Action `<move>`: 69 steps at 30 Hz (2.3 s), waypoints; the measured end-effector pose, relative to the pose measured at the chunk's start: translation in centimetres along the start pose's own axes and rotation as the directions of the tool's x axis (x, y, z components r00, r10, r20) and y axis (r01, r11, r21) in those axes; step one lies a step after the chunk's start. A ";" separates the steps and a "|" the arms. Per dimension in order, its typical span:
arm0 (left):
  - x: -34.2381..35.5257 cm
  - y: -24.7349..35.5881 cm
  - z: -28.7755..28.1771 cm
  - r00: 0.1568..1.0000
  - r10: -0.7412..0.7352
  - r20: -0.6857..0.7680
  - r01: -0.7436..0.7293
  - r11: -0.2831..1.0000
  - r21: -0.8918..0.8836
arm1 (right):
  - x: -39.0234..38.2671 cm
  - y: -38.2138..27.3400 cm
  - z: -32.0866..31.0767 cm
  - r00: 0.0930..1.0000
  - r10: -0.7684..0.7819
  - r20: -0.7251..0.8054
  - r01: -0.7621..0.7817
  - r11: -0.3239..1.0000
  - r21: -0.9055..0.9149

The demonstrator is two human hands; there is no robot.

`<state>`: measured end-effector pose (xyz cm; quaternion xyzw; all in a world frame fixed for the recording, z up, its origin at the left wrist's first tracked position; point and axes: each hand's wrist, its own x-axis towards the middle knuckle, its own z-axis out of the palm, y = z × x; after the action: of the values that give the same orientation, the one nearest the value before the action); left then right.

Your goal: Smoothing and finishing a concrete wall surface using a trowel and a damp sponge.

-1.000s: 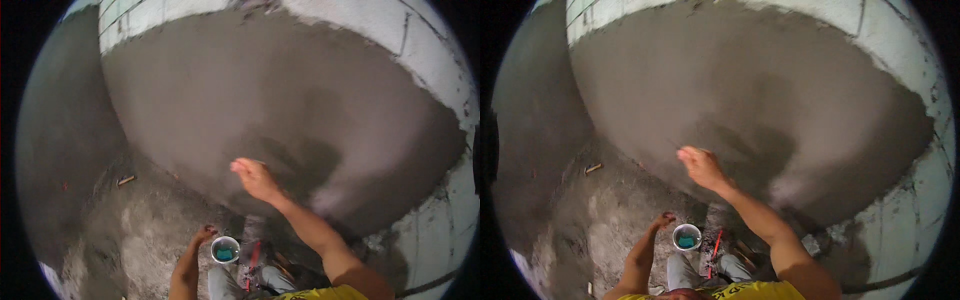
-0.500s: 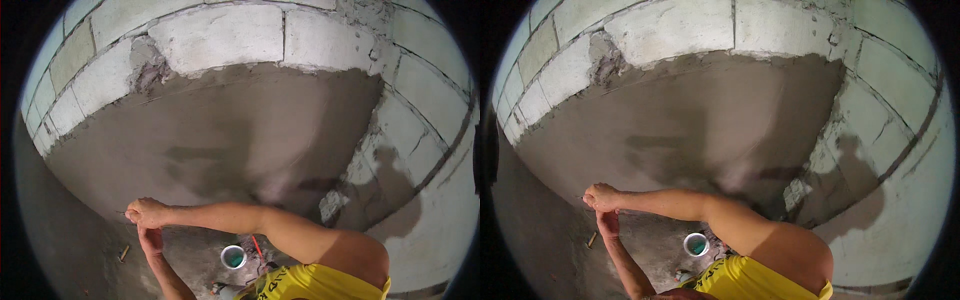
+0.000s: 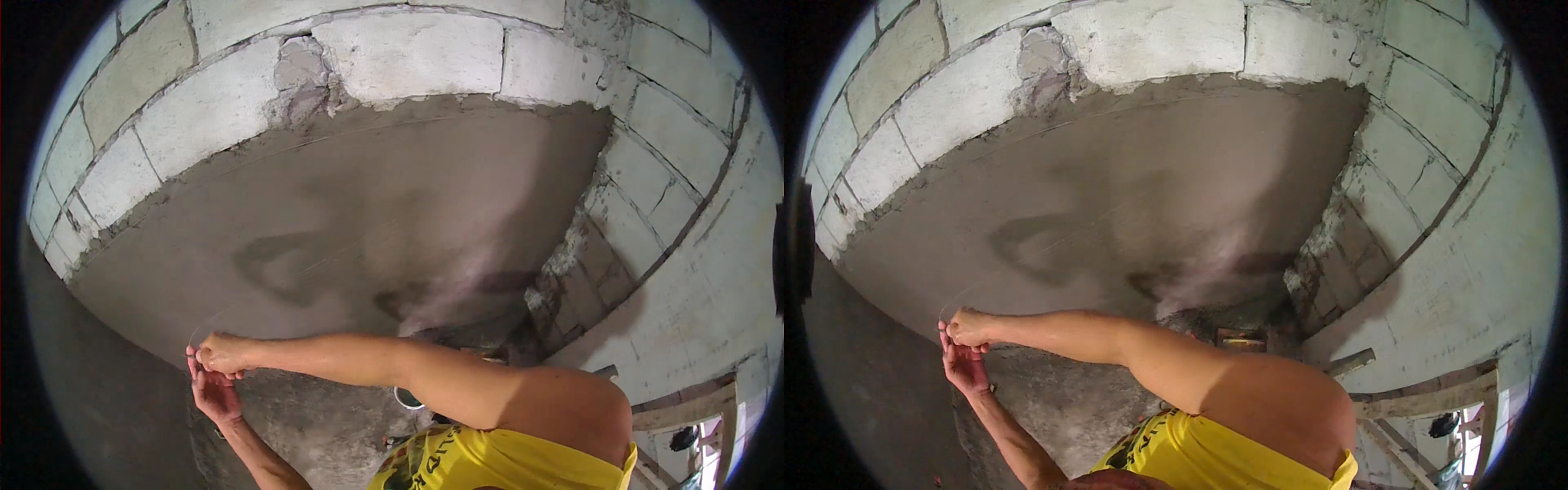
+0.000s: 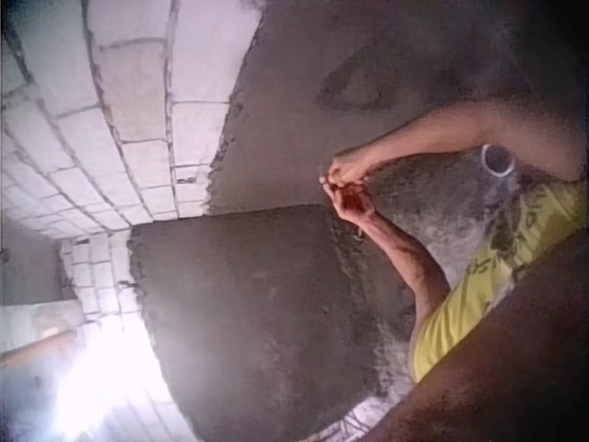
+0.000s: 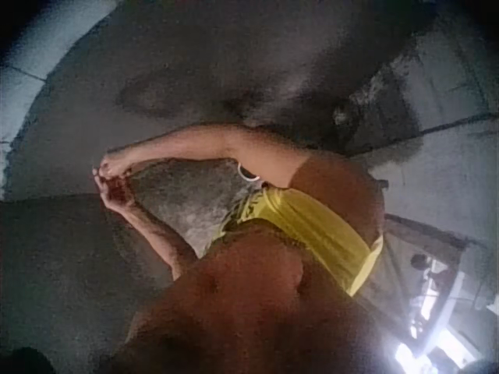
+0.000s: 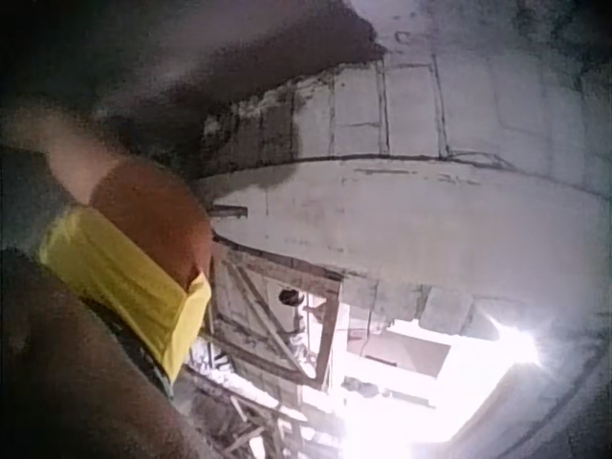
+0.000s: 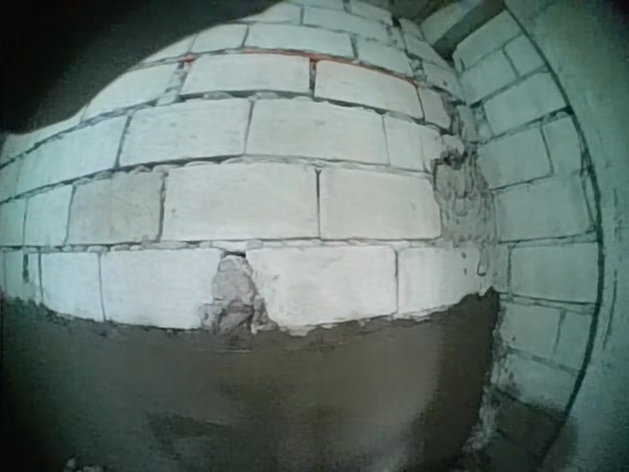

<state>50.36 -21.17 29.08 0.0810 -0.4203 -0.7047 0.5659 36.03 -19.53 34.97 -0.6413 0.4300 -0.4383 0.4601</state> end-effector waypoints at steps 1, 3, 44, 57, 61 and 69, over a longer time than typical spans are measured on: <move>0.4 0.2 -0.4 1.000 -0.002 0.002 0.002 1.000 -0.003 | 0.5 0.2 0.0 0.999 -0.011 0.033 0.011 1.000 -0.014; 0.2 2.1 -3.4 0.997 -0.062 -0.035 0.063 0.998 0.014 | 1.1 -0.6 1.8 0.997 0.046 0.068 -0.048 0.999 0.026; 53.0 22.0 -20.1 0.935 0.058 0.350 -0.235 -0.637 0.734 | -29.2 41.9 -1.5 0.093 0.775 -0.625 -0.858 0.381 0.345; 54.0 23.0 -21.2 0.756 -0.086 0.649 -0.496 -0.722 0.482 | -27.7 45.5 -2.6 0.159 0.754 -0.637 -0.898 0.379 0.224; 53.8 21.7 -21.9 0.760 0.039 0.648 -0.444 -0.697 0.563 | -27.1 46.0 -2.9 0.174 0.750 -0.639 -0.905 0.377 0.197; 52.4 19.6 -23.2 0.637 0.241 0.732 -0.520 -0.566 0.640 | -26.0 46.0 -2.7 0.222 0.735 -0.640 -0.899 0.409 0.157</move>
<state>60.25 -78.27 46.72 0.2408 -0.8266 0.2341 0.4515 20.25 -4.82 -13.33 -0.1802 0.8775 -0.2528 0.3656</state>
